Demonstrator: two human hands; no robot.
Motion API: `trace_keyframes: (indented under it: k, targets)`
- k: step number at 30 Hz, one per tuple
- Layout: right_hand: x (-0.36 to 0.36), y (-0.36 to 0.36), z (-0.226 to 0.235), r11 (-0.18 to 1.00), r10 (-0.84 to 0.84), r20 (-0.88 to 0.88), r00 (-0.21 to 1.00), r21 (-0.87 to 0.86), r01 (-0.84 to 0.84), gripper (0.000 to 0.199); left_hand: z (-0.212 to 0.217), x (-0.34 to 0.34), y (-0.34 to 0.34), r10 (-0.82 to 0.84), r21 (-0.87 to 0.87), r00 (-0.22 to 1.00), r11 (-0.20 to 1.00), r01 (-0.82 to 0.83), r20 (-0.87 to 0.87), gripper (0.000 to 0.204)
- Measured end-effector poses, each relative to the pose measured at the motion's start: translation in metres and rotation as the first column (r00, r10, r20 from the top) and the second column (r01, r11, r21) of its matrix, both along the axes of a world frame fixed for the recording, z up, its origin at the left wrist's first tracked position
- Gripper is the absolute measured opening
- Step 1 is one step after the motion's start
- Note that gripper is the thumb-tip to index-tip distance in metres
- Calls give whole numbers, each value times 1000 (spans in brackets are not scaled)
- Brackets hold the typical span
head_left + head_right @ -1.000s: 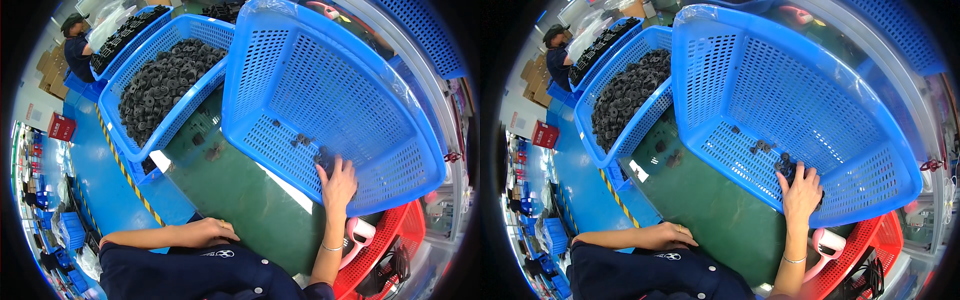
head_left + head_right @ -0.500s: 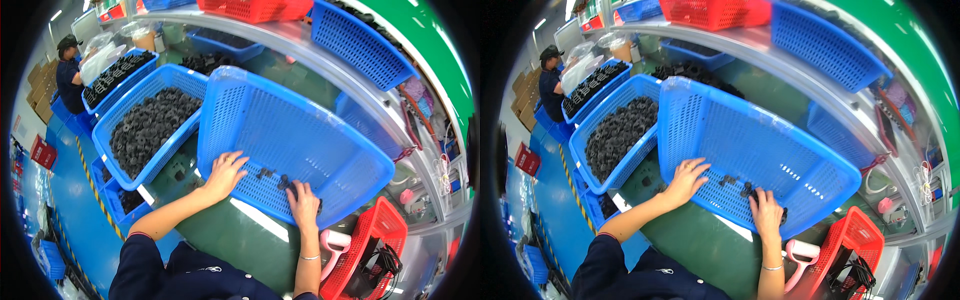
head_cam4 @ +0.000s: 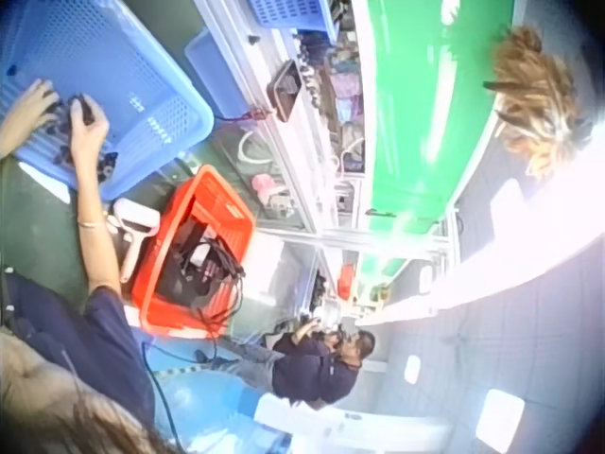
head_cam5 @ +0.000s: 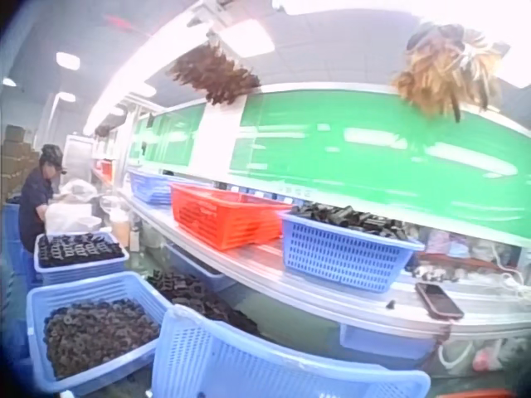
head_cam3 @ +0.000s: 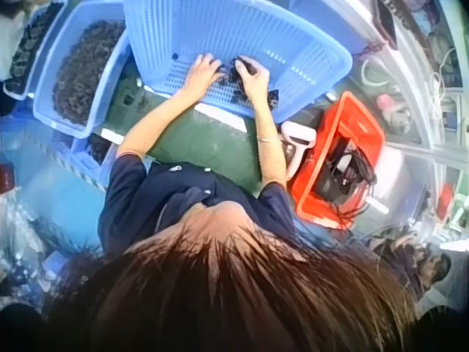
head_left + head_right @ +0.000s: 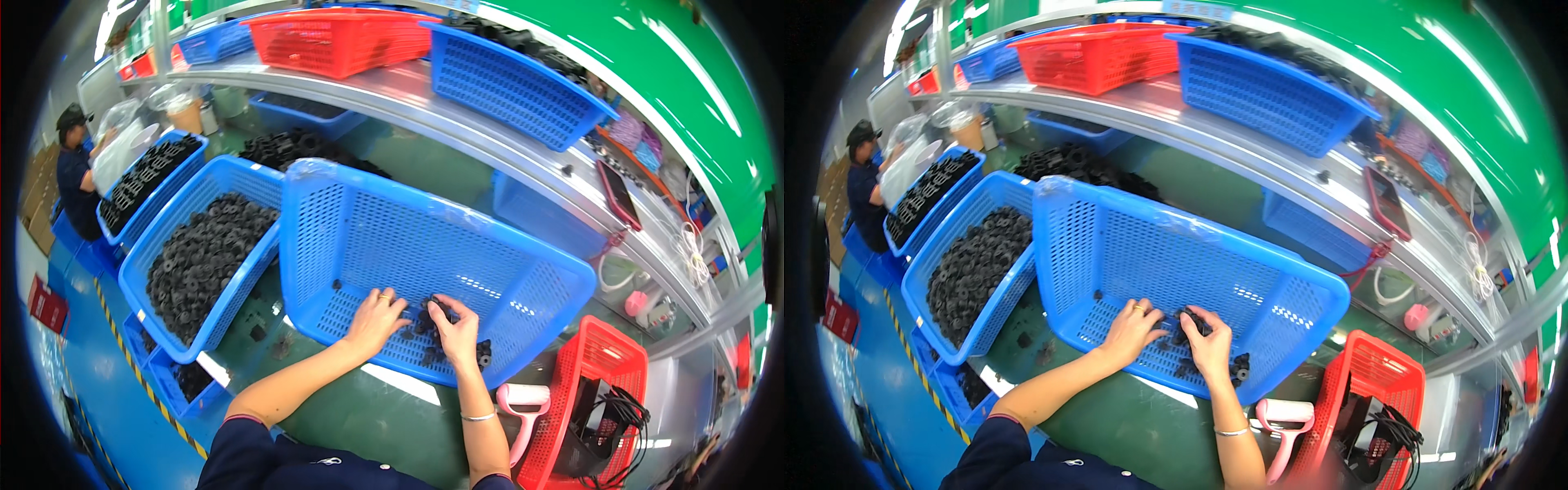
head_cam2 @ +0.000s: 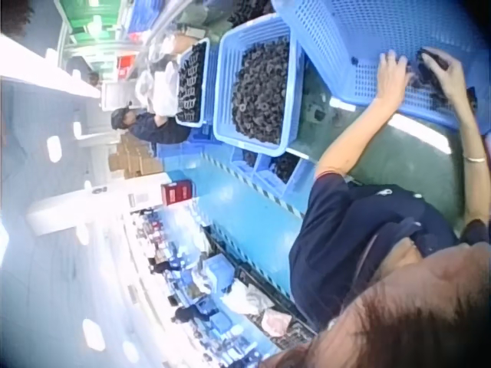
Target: Sorting and inspecting small black plastic components in a factory setting.
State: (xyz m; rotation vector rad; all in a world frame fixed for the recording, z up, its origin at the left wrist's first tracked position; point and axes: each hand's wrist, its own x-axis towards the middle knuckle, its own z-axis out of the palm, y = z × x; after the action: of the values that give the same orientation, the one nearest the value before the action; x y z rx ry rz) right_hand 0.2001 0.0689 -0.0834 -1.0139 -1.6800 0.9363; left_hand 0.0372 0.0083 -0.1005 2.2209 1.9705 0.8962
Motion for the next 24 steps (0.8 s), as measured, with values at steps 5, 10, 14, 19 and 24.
trace_keyframes:
  k: [5,10,14,19,24]
  targets:
    - [7,0,17,652,-218,-647,731,-654,-385,27,-1,-10,8,-35,62,999,997,37,-31,23]
    - [17,2,16,428,-411,-867,284,-458,-779,34,11,-20,10,-101,70,992,993,96,77,18]
    - [15,0,13,466,-417,-903,100,-307,-830,41,17,-19,15,-38,-47,891,997,66,452,13]
    - [8,-8,26,499,-493,-870,-13,-270,-823,46,18,-13,11,253,-228,-53,932,281,966,18]
    - [9,-9,27,559,-353,-935,26,-234,-796,48,28,7,2,449,-105,-634,858,502,630,34]
